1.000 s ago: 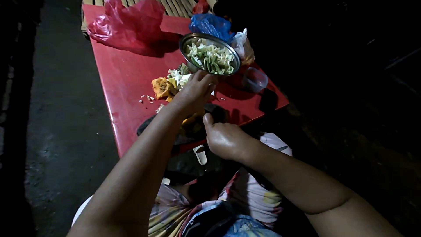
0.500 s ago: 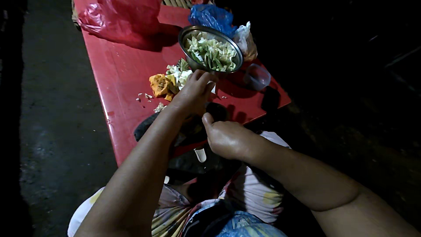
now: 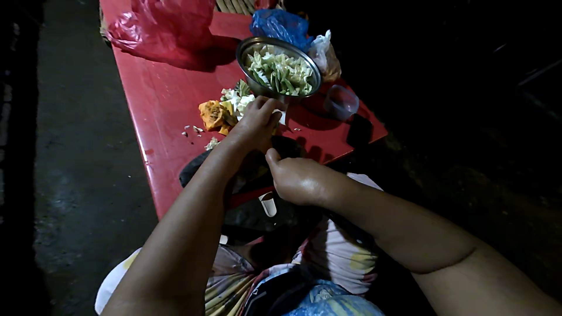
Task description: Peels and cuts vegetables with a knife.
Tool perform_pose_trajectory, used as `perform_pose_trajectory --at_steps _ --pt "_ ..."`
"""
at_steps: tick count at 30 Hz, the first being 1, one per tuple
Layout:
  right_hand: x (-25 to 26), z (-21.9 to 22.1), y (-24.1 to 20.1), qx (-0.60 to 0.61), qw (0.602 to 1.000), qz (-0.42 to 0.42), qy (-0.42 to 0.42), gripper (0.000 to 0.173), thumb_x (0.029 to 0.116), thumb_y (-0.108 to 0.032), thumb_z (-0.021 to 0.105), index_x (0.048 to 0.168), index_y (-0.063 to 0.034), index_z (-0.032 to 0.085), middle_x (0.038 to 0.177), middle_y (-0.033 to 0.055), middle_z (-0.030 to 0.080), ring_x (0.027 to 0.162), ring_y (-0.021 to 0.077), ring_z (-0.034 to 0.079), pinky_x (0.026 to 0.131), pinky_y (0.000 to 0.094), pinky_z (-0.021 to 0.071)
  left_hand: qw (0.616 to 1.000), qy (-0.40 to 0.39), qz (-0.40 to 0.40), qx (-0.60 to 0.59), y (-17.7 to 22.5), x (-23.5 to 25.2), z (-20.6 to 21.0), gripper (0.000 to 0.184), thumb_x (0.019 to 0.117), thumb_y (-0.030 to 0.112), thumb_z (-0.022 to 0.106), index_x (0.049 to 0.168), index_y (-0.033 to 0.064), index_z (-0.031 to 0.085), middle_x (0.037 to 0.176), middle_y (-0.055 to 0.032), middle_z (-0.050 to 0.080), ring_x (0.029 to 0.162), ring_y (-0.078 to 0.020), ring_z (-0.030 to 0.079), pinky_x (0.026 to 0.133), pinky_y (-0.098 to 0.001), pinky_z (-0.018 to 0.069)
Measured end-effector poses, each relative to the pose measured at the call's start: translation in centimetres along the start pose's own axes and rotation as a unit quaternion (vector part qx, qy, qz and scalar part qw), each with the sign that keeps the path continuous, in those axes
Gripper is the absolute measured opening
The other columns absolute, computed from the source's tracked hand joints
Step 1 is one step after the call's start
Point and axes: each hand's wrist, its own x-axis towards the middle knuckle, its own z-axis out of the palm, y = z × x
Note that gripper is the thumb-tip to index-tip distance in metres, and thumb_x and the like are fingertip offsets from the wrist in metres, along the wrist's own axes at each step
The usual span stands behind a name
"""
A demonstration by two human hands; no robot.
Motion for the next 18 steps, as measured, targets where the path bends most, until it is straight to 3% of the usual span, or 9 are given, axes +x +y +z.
perform_pose_trajectory --at_steps 4,6,9,12,14,18 --pt "0.7 0.3 0.7 -0.020 0.999 -0.021 0.018 0.045 0.1078 -0.020 0.049 0.148 -0.0097 0.030 0.085 0.0121 0.063 0.072 0.0267 0.069 0.062 0.0434 0.0579 1.000 -0.002 -0.006 0.000 -0.4 0.0 0.2 0.031 0.1089 0.018 0.047 0.133 0.0035 0.061 0.138 -0.0235 0.057 0.130 -0.0436 0.052 0.109 -0.0567 0.0429" --pt "0.1 -1.6 -0.2 -0.013 0.999 -0.009 -0.036 0.058 0.1070 -0.015 0.050 0.156 -0.0106 0.020 0.099 0.0159 0.065 0.086 0.0304 0.070 0.071 0.0470 0.0571 0.999 0.013 0.006 -0.028 -1.2 -0.1 0.5 0.030 0.1078 0.013 0.048 0.132 0.0003 0.061 0.136 -0.0242 0.059 0.129 -0.0433 0.054 0.109 -0.0566 0.0428" --pt "0.1 -3.0 -0.4 -0.018 0.996 -0.012 -0.083 0.063 0.1055 -0.012 0.051 0.157 -0.0099 0.015 0.108 0.0177 0.063 0.093 0.0304 0.068 0.076 0.0473 0.0560 0.999 0.022 0.020 -0.043 -2.1 -0.1 0.8 0.029 0.1067 0.009 0.048 0.130 -0.0029 0.060 0.133 -0.0237 0.062 0.128 -0.0415 0.055 0.109 -0.0547 0.0431" --pt "0.0 -1.2 0.0 0.011 0.999 -0.013 -0.032 0.058 0.1058 -0.014 0.051 0.155 -0.0109 0.021 0.095 0.0153 0.064 0.079 0.0283 0.069 0.065 0.0444 0.0566 1.000 0.010 -0.015 -0.021 -0.9 -0.2 0.5 0.030 0.1079 0.014 0.049 0.132 0.0012 0.061 0.136 -0.0242 0.059 0.129 -0.0435 0.054 0.109 -0.0572 0.0424" --pt "-0.1 0.6 0.4 0.031 0.999 -0.015 -0.001 0.053 0.1086 -0.016 0.047 0.155 -0.0102 0.021 0.096 0.0159 0.065 0.085 0.0311 0.070 0.072 0.0470 0.0581 0.999 -0.027 -0.036 0.019 0.5 -0.1 -0.1 0.032 0.1090 0.018 0.047 0.135 0.0056 0.061 0.141 -0.0247 0.054 0.132 -0.0456 0.050 0.109 -0.0585 0.0416" --pt "0.0 0.6 0.4 0.025 1.000 -0.016 -0.004 0.053 0.1094 -0.017 0.044 0.156 -0.0100 0.019 0.098 0.0172 0.066 0.089 0.0330 0.071 0.075 0.0497 0.0580 0.998 -0.039 -0.046 0.021 0.6 0.0 0.0 0.031 0.1093 0.019 0.047 0.135 0.0082 0.061 0.142 -0.0231 0.053 0.134 -0.0437 0.050 0.110 -0.0581 0.0425"
